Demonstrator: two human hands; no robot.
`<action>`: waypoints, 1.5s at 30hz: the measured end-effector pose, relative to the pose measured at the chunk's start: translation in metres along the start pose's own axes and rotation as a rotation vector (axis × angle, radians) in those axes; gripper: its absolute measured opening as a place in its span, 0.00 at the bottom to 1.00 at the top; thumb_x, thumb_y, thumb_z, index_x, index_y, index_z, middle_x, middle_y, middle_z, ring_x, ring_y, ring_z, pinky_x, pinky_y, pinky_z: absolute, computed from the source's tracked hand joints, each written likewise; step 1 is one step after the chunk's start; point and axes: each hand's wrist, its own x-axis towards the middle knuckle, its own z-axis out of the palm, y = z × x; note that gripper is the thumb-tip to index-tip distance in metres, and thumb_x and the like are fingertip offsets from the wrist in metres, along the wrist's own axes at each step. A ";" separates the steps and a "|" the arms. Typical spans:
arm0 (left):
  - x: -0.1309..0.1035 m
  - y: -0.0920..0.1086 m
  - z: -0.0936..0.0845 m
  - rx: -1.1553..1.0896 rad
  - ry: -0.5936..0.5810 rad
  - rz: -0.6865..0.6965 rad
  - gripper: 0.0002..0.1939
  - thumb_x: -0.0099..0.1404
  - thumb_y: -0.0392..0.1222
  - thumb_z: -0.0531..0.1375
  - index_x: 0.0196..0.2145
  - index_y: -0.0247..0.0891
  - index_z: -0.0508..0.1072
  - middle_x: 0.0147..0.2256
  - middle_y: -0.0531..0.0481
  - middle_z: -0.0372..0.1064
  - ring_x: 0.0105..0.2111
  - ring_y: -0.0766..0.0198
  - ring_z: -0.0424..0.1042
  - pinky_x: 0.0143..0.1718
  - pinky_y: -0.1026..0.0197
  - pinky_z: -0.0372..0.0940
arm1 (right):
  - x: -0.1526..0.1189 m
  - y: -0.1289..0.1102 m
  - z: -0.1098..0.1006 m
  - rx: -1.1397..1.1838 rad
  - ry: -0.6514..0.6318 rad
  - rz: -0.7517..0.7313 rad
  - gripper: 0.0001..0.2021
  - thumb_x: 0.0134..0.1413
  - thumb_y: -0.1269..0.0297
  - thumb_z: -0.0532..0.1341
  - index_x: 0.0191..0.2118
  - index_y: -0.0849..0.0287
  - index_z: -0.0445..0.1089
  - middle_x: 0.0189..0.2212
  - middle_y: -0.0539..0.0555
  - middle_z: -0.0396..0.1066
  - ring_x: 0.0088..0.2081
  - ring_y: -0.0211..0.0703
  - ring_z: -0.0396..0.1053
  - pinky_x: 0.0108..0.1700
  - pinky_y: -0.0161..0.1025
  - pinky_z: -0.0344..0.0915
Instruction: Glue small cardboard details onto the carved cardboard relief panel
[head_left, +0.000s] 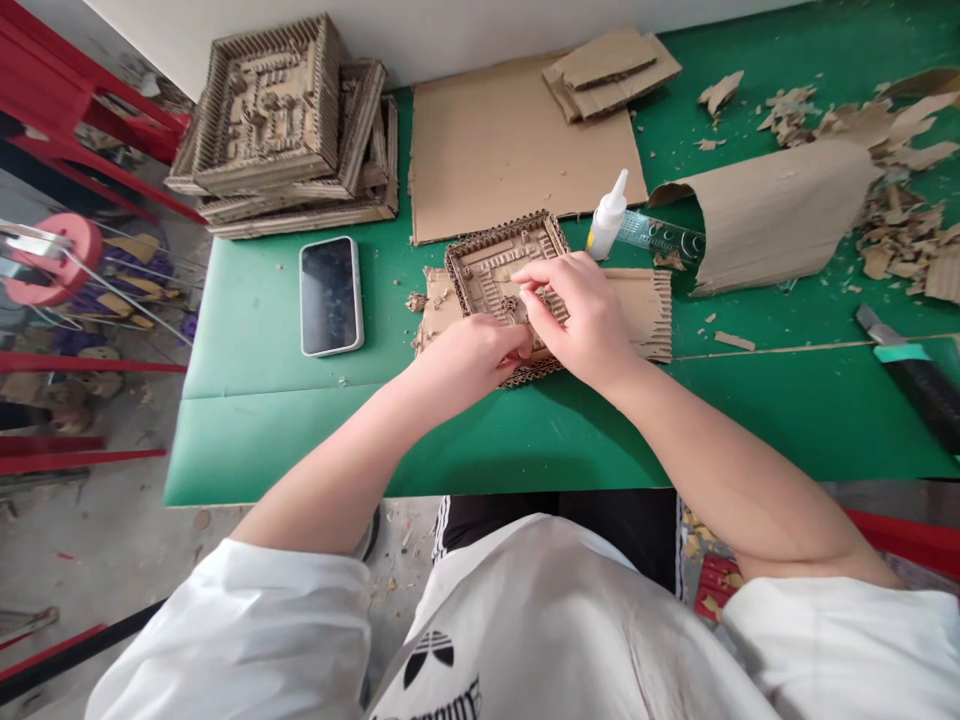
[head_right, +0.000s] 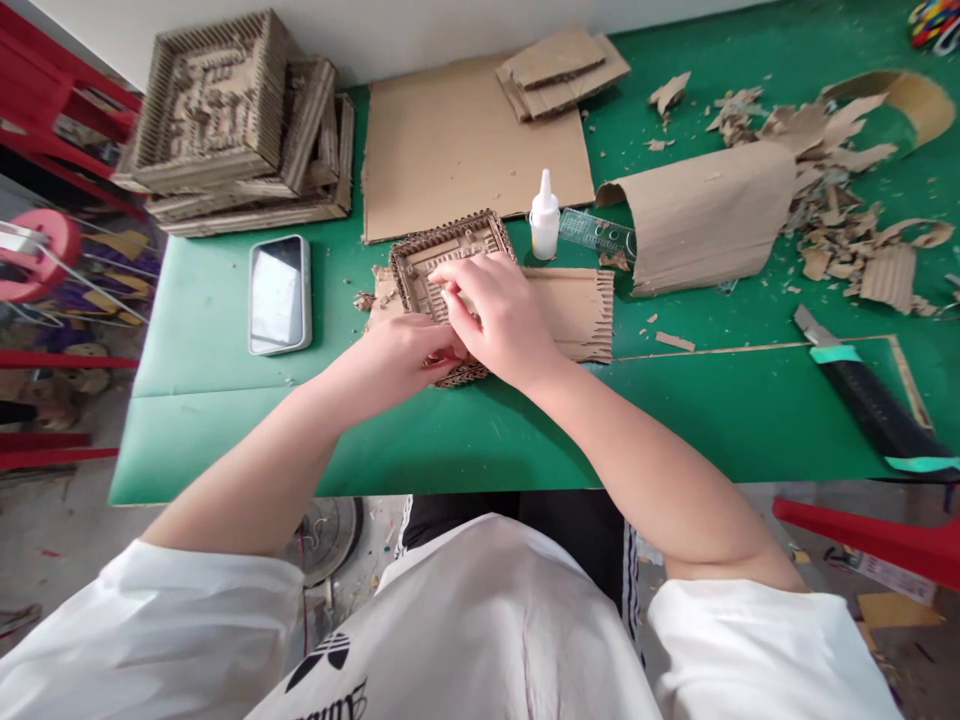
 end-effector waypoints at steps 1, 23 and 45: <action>0.001 0.001 0.000 0.008 -0.010 -0.010 0.08 0.56 0.28 0.55 0.29 0.38 0.70 0.25 0.53 0.66 0.26 0.67 0.64 0.28 0.65 0.56 | 0.000 0.000 0.000 0.000 0.003 -0.004 0.07 0.57 0.74 0.52 0.39 0.57 0.64 0.31 0.51 0.69 0.36 0.43 0.65 0.41 0.44 0.65; 0.005 0.003 0.005 0.064 0.005 -0.037 0.07 0.56 0.29 0.54 0.29 0.38 0.69 0.23 0.54 0.68 0.26 0.64 0.68 0.28 0.63 0.59 | 0.001 0.000 -0.001 0.005 -0.019 0.027 0.07 0.58 0.72 0.52 0.39 0.55 0.65 0.32 0.51 0.70 0.37 0.43 0.67 0.43 0.44 0.63; 0.009 0.009 -0.005 0.057 -0.082 -0.059 0.10 0.59 0.30 0.55 0.26 0.37 0.75 0.26 0.50 0.71 0.30 0.63 0.69 0.34 0.62 0.62 | 0.003 0.001 -0.002 -0.013 -0.003 0.000 0.07 0.58 0.72 0.52 0.37 0.55 0.65 0.31 0.51 0.70 0.36 0.43 0.66 0.41 0.43 0.62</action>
